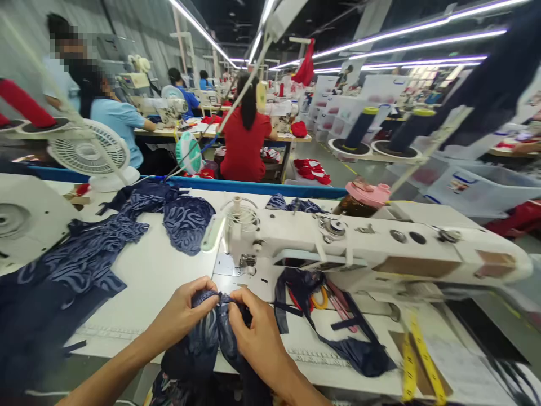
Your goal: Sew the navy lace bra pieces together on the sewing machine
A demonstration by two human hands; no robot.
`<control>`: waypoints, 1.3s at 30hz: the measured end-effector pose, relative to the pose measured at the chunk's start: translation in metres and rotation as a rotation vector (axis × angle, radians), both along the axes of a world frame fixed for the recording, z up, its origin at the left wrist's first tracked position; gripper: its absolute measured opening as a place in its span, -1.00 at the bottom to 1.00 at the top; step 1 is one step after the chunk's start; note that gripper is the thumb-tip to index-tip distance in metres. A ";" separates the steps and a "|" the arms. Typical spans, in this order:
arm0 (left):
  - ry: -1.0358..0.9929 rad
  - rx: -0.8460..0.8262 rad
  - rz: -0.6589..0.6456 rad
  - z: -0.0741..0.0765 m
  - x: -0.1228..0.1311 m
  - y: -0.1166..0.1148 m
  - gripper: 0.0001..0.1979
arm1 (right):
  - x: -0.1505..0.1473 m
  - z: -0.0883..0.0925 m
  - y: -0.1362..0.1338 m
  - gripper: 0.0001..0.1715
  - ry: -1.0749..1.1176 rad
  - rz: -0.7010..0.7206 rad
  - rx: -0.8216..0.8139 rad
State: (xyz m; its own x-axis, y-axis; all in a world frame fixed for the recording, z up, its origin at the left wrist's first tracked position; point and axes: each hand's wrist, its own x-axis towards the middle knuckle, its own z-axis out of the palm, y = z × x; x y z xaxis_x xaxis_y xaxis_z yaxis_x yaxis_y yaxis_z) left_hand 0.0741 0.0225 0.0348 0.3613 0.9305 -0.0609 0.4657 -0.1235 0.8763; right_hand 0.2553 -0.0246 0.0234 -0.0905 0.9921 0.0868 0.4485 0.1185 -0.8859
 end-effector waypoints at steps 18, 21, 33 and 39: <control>0.280 0.483 0.461 -0.014 -0.070 0.051 -0.76 | 0.094 -0.044 -0.009 -0.73 -0.742 -0.389 0.466; 0.094 0.330 0.145 -0.038 -0.021 0.002 -0.80 | 0.122 -0.049 0.004 -0.72 -0.817 -0.425 0.441; -0.172 0.105 0.044 -0.056 0.066 -0.027 -0.62 | 0.049 -0.012 -0.026 -0.71 -0.595 0.001 0.684; -0.620 -0.383 -0.108 -0.048 0.039 -0.046 -0.44 | 0.027 -0.015 -0.017 -0.64 -0.330 0.090 0.681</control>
State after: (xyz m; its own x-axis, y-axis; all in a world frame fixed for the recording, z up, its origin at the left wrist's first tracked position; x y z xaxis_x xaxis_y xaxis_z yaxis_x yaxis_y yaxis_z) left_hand 0.1132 -0.0236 -0.0128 0.5229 0.8426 -0.1291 -0.1268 0.2266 0.9657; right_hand 0.2820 -0.0415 0.0080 -0.2961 0.7165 0.6317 0.6398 0.6398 -0.4258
